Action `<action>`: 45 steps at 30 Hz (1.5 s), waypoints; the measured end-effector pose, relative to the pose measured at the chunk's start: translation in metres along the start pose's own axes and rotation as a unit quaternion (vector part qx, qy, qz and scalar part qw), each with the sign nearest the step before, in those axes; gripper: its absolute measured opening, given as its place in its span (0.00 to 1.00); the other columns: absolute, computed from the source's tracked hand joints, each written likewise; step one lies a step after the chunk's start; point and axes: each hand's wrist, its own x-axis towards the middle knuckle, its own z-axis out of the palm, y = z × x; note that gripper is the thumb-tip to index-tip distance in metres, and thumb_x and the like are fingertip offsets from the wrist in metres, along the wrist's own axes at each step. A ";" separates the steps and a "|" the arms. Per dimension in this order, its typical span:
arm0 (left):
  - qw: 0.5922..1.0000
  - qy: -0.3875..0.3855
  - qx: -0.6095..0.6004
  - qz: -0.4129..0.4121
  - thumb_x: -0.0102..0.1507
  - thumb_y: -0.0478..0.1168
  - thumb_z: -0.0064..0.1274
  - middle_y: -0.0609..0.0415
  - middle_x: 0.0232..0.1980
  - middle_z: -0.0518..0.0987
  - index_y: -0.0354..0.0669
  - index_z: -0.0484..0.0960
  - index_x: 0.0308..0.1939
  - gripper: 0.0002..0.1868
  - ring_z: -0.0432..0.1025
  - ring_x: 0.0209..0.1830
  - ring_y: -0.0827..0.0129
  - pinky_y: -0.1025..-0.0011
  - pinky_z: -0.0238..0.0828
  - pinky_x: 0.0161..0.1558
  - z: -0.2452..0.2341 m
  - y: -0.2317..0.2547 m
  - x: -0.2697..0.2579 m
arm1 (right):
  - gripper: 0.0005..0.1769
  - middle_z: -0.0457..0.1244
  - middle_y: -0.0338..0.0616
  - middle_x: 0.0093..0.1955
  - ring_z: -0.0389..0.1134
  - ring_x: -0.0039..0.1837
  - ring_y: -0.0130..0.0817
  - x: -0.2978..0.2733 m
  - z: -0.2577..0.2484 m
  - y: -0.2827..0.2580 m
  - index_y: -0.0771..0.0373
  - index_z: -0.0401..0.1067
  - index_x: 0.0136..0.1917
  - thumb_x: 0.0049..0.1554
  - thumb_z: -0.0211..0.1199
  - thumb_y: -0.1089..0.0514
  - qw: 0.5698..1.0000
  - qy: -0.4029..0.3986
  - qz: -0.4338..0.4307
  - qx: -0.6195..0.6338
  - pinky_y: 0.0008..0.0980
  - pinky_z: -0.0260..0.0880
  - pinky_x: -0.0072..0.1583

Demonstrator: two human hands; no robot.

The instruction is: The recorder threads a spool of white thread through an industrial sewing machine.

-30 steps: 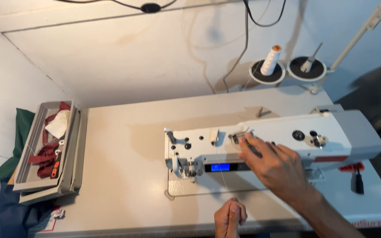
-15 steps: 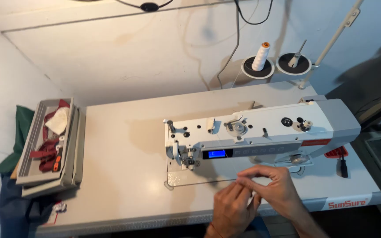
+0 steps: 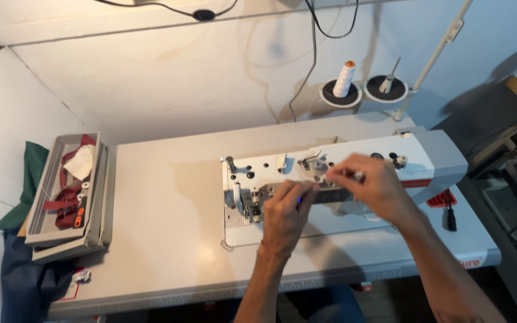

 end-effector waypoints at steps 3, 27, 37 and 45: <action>0.996 0.064 0.066 0.003 0.66 0.38 0.62 0.57 0.36 0.80 0.42 0.85 0.43 0.05 0.77 0.27 0.71 0.74 0.75 0.28 0.006 -0.004 0.000 | 0.09 0.71 0.40 0.44 0.72 0.42 0.29 0.017 0.006 0.009 0.61 0.81 0.49 0.55 0.69 0.57 0.999 0.033 -0.020 0.002 0.30 0.73 0.42; 0.991 0.065 0.119 -0.016 0.63 0.36 0.63 0.55 0.30 0.79 0.39 0.87 0.43 0.06 0.74 0.22 0.70 0.71 0.70 0.23 0.008 0.002 -0.007 | 0.09 0.66 0.39 0.48 0.72 0.48 0.41 0.021 0.001 -0.020 0.61 0.76 0.49 0.55 0.64 0.57 0.951 -0.085 -0.150 -0.257 0.41 0.74 0.44; 0.994 0.064 0.082 -0.020 0.63 0.35 0.64 0.56 0.26 0.77 0.38 0.87 0.42 0.05 0.71 0.18 0.73 0.73 0.68 0.20 0.003 0.000 -0.024 | 0.09 0.66 0.37 0.44 0.71 0.45 0.40 0.061 0.007 -0.019 0.56 0.77 0.46 0.57 0.64 0.51 0.935 -0.094 -0.174 -0.295 0.42 0.72 0.44; 0.994 0.071 0.079 -0.019 0.63 0.35 0.64 0.56 0.26 0.77 0.37 0.87 0.42 0.05 0.71 0.18 0.73 0.72 0.67 0.19 -0.001 0.000 -0.022 | 0.08 0.66 0.39 0.43 0.72 0.42 0.39 0.027 0.002 -0.001 0.59 0.77 0.48 0.56 0.65 0.55 0.930 -0.031 -0.193 -0.312 0.39 0.73 0.42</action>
